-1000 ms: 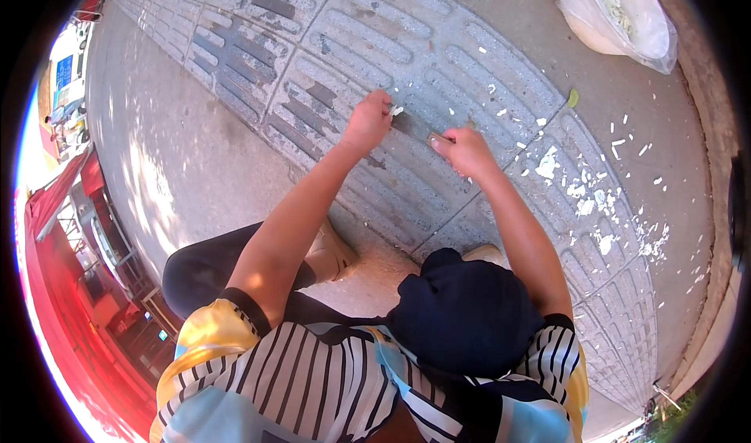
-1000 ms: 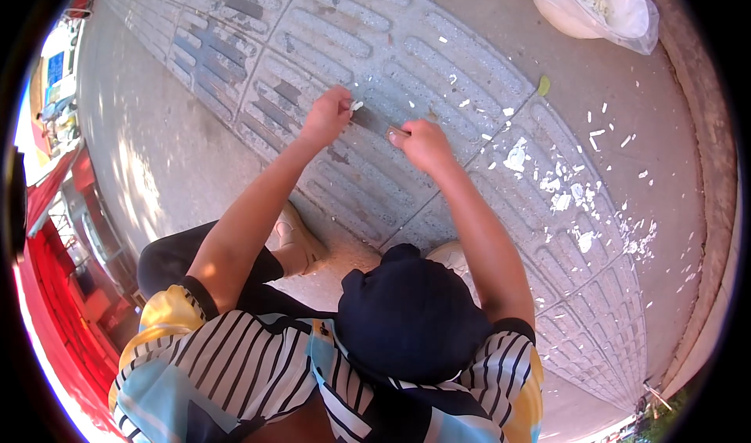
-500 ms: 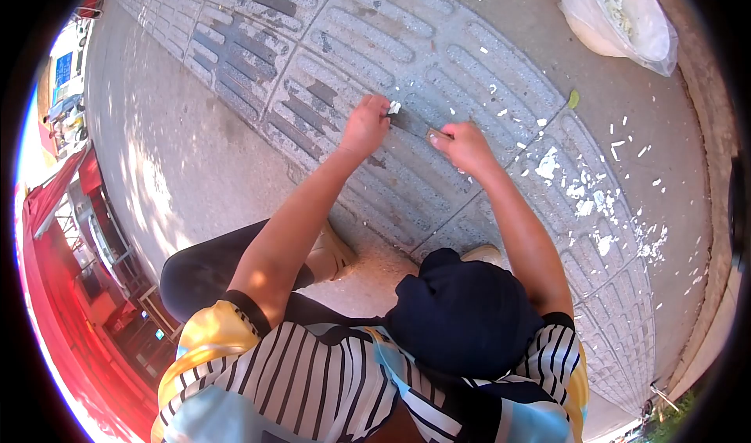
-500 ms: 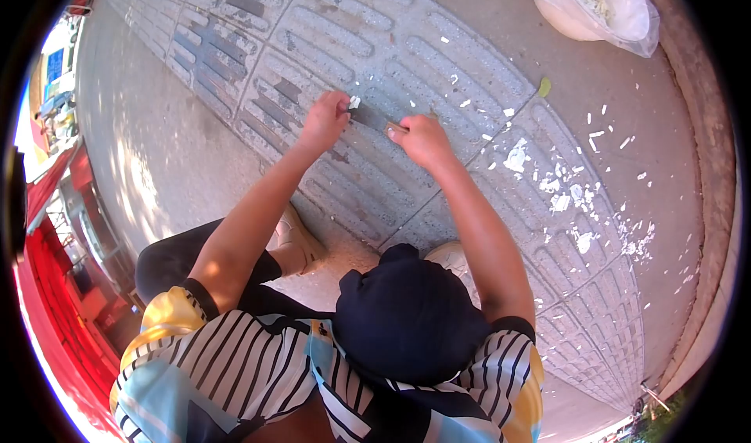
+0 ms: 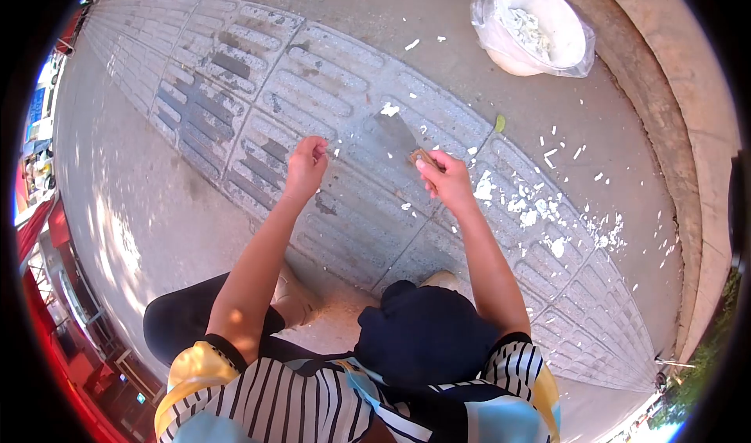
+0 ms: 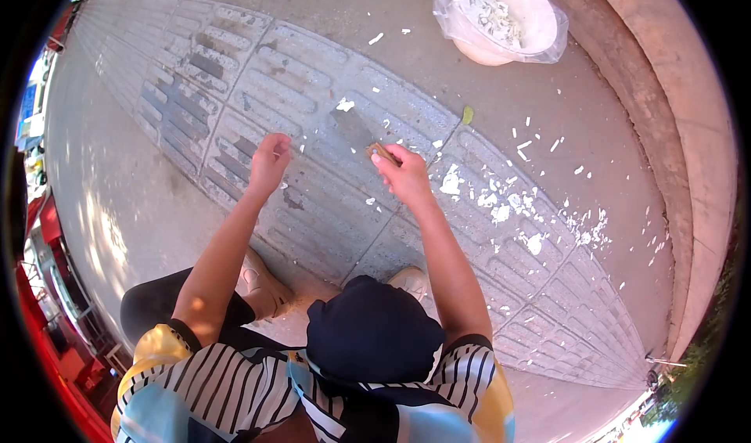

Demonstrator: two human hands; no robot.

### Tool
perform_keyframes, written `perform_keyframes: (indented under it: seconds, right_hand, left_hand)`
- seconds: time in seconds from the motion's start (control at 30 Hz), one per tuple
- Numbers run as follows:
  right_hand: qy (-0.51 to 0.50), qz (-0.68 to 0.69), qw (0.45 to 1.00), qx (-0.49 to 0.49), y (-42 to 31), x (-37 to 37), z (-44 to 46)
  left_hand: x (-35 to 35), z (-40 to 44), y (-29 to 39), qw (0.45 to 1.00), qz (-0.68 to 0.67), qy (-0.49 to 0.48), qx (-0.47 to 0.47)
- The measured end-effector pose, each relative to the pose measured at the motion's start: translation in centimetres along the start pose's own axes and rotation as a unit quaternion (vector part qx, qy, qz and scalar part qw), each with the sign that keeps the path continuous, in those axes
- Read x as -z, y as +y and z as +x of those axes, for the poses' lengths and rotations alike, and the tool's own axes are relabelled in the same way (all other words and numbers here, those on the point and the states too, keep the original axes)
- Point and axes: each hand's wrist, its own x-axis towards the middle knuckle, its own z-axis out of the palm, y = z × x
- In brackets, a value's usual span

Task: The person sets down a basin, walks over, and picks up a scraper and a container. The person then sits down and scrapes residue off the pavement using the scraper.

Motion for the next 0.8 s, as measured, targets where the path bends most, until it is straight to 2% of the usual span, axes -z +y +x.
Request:
perform_keyframes:
  seconds: [0.03,0.1,0.17,0.23,0.27,0.3,0.33,0.43,0.53,0.63,0.7,0.77,0.8]
  right_hand:
    - [0.020,0.047,0.999,0.002,-1.6,1.3,-0.4]
    - [0.110,0.079,0.989,0.065,-5.1,4.7,-1.2]
    - [0.210,0.057,0.966,0.137,-8.6,8.1,-1.7]
    - [0.331,-0.088,0.926,0.160,-11.5,10.8,-1.5]
    - [0.391,-0.251,0.860,0.211,-11.9,12.0,-0.9]
    - [0.436,-0.404,0.763,0.253,-12.1,13.1,-0.2]
    - [0.465,-0.542,0.640,0.285,-12.2,14.0,0.3]
    - [0.427,-0.574,0.667,0.208,-12.2,15.2,1.2]
    - [0.422,-0.581,0.669,0.193,-12.5,15.0,1.0]
    - [0.392,-0.381,0.779,0.307,-11.3,13.6,0.4]
    - [0.258,-0.186,0.925,0.209,-9.2,10.0,-1.4]
    - [0.111,-0.010,0.986,0.122,-5.7,6.0,-3.0]
    - [0.031,-0.022,0.998,0.056,-3.0,4.2,-3.6]
  left_hand:
    - [0.0,0.1,0.0,1.000,-0.005,0.002,0.004]
    - [0.0,0.3,-0.1,1.000,-0.008,-0.008,-0.003]
    - [-0.5,0.2,-0.1,1.000,-0.020,-0.014,-0.005]
    - [-1.2,-0.1,0.0,0.999,-0.038,-0.017,-0.001]
    - [-1.4,-0.2,0.2,0.999,-0.043,-0.023,0.003]
    - [-1.5,-0.3,0.3,0.999,-0.046,-0.029,0.007]
    - [-1.6,-0.4,0.4,0.998,-0.047,-0.034,0.011]
    - [-1.4,-0.6,0.7,0.999,-0.050,-0.020,0.007]
    - [0.2,-0.2,0.3,0.999,0.009,-0.023,0.043]
    - [2.2,-0.1,-1.4,0.998,0.014,0.011,0.059]
    - [3.1,-1.2,-2.4,0.995,0.030,0.031,0.093]
    - [3.2,-3.4,-3.8,0.995,0.049,0.006,0.085]
    - [3.0,-4.4,-4.3,0.995,0.057,-0.009,0.076]
